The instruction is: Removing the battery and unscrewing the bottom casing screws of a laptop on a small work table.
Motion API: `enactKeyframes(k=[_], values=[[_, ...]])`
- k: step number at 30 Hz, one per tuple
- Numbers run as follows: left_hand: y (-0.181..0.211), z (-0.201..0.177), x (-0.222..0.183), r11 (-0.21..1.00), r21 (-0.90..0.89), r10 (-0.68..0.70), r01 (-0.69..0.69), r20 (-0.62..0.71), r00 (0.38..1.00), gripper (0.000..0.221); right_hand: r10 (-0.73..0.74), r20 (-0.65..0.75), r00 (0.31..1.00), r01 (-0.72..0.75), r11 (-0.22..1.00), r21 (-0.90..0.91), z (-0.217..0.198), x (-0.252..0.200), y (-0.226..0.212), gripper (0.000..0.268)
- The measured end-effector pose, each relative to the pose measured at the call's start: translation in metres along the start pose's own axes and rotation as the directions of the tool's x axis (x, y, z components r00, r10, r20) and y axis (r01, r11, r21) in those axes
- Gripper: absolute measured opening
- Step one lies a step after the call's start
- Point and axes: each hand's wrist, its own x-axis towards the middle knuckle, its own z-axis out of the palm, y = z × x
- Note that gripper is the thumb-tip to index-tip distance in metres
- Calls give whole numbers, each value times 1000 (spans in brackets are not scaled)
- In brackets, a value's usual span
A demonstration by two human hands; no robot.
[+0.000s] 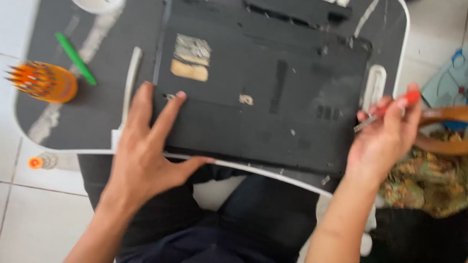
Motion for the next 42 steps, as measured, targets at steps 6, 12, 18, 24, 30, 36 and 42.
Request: enactKeyframes(k=[6,12,18,24,30,36,42], values=[[-8,4,0,990,121,78,-72,-45,996,102,6,24,1000,-6,1000,23,2,0,0,45],[-9,1,6,982,139,143,-131,-81,986,100,18,61,998,-21,998,56,4,0,1,40],[14,-14,20,967,253,-35,9,100,994,115,72,48,996,-77,992,96,3,2,-3,35],[30,0,74,943,307,102,-128,98,990,131,31,65,997,-33,999,30,3,0,1,39],[25,89,157,817,337,481,-468,49,875,86,14,100,995,-19,999,45,0,-1,3,37],[25,124,167,815,385,416,-432,130,900,73,-22,43,999,22,1000,-7,0,3,9,39],[27,108,156,806,407,409,-430,142,901,70,5,73,997,1,997,-81,-1,-1,5,37]])
